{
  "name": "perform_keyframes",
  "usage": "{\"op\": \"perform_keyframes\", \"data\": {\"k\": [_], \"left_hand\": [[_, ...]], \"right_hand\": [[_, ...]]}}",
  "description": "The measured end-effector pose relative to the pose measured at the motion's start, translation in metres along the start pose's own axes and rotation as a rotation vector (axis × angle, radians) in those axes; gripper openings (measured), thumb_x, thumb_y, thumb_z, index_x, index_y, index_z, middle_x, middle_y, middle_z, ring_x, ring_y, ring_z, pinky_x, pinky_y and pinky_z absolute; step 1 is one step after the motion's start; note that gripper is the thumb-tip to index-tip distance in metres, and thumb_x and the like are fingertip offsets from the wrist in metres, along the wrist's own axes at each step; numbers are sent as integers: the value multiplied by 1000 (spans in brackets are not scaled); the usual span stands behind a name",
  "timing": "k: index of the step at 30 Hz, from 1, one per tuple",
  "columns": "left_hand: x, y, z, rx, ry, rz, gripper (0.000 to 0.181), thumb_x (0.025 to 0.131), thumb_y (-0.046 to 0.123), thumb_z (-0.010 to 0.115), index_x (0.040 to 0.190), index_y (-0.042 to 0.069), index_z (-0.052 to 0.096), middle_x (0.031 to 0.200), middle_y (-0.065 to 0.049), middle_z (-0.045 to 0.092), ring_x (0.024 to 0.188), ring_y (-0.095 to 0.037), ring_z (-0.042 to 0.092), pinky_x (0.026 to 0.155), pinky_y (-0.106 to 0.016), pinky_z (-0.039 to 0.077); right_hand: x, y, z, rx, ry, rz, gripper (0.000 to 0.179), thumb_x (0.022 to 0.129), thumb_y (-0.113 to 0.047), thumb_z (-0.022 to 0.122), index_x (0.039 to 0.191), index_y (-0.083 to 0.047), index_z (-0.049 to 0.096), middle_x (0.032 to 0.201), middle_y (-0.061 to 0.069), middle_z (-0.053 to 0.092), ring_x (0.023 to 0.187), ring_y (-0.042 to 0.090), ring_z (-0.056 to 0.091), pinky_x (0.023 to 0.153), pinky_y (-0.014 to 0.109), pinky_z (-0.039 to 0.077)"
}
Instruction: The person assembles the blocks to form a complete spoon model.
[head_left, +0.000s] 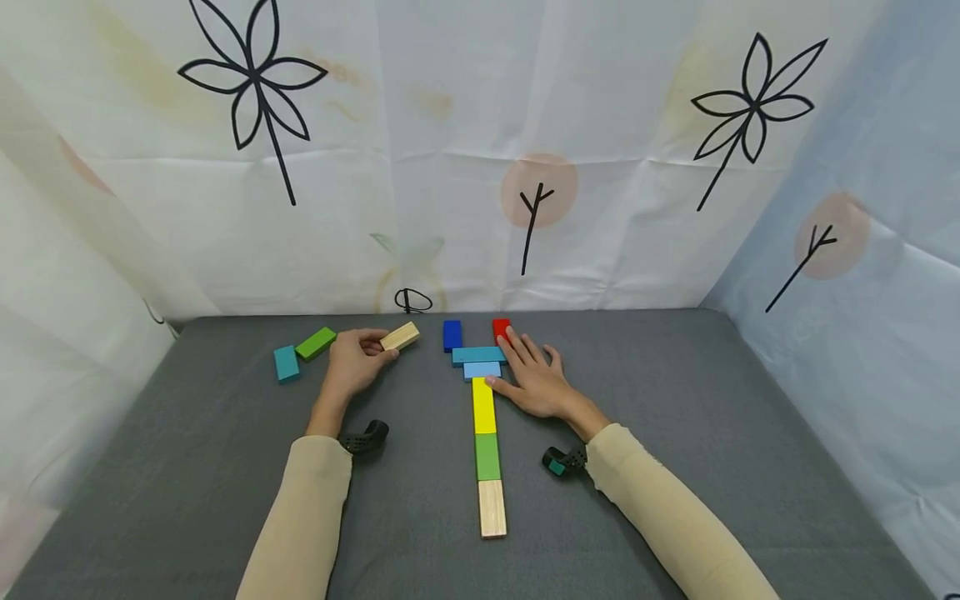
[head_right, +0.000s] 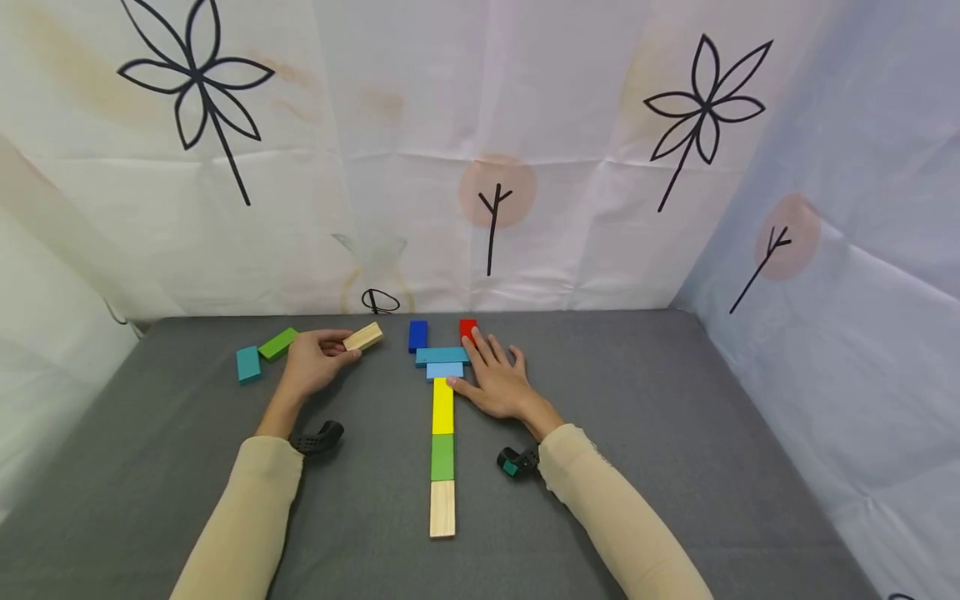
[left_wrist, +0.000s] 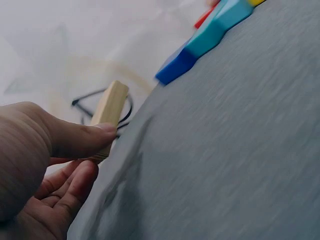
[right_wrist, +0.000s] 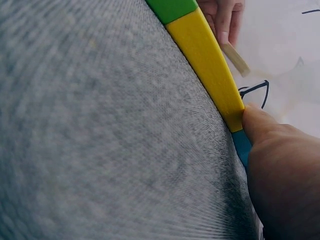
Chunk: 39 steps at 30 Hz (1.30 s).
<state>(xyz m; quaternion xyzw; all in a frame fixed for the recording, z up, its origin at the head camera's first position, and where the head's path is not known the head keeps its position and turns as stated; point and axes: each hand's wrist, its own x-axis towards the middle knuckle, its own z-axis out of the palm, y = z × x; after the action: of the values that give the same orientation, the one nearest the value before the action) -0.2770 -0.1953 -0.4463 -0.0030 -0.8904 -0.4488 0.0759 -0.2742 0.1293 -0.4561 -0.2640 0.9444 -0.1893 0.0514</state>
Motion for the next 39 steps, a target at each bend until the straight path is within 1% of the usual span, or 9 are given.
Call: {"op": "perform_keyframes", "data": {"k": [6,10,14,18,22,28,35,39], "left_hand": [[3,20,21,-8,-35,33,39,90,12,79,124,-4,70,103,-19,71,93,-29,68,82,-43,56],[7,35,35,-1,-69,64,37,90,10,78,123,-4,70,103,-18,71,92,-27,68,81,-41,57],[12,47,48,10,-89,96,35,90,7,77,122,-5,70,103,-18,71,91,-26,66,81,-40,56],[17,57,60,8,-107,111,34,89,5,77,121,-5,71,101,-17,70,89,-25,64,80,-38,55],[22,64,70,20,-138,112,33,89,4,77,121,-4,72,97,-15,68,85,-24,60,77,-37,53],[26,72,80,66,-178,89,33,90,6,77,122,-1,73,101,-15,68,87,-25,59,78,-37,53],[27,74,85,75,-174,94,31,90,7,78,121,2,74,97,-12,67,84,-25,57,75,-36,52],[27,74,85,74,-175,91,31,90,7,78,121,3,74,99,-13,68,84,-25,57,75,-37,52]], "right_hand": [[0,0,-1,-5,2,8,81,105,-50,48,164,-8,12,170,12,3,154,38,7,114,66,0],[1,1,-1,-19,-4,23,82,104,-52,48,164,-9,12,170,11,3,155,36,7,115,66,1],[1,2,-1,-23,-12,35,81,105,-53,47,164,-9,11,170,10,2,155,36,7,115,65,1],[1,1,-1,-24,-22,44,81,105,-53,45,164,-10,10,170,10,1,155,36,6,115,65,1],[1,0,-1,-25,-23,38,81,105,-53,45,164,-9,10,170,10,2,155,36,6,115,65,1],[0,-2,-2,-14,-21,32,82,105,-52,47,164,-9,10,170,11,2,155,37,7,115,66,1],[1,-1,-1,-8,-18,24,81,105,-53,45,164,-9,9,171,10,1,155,36,6,115,66,0],[2,0,0,-14,-18,28,81,106,-53,45,164,-10,9,171,9,1,155,35,6,115,65,0]]}}
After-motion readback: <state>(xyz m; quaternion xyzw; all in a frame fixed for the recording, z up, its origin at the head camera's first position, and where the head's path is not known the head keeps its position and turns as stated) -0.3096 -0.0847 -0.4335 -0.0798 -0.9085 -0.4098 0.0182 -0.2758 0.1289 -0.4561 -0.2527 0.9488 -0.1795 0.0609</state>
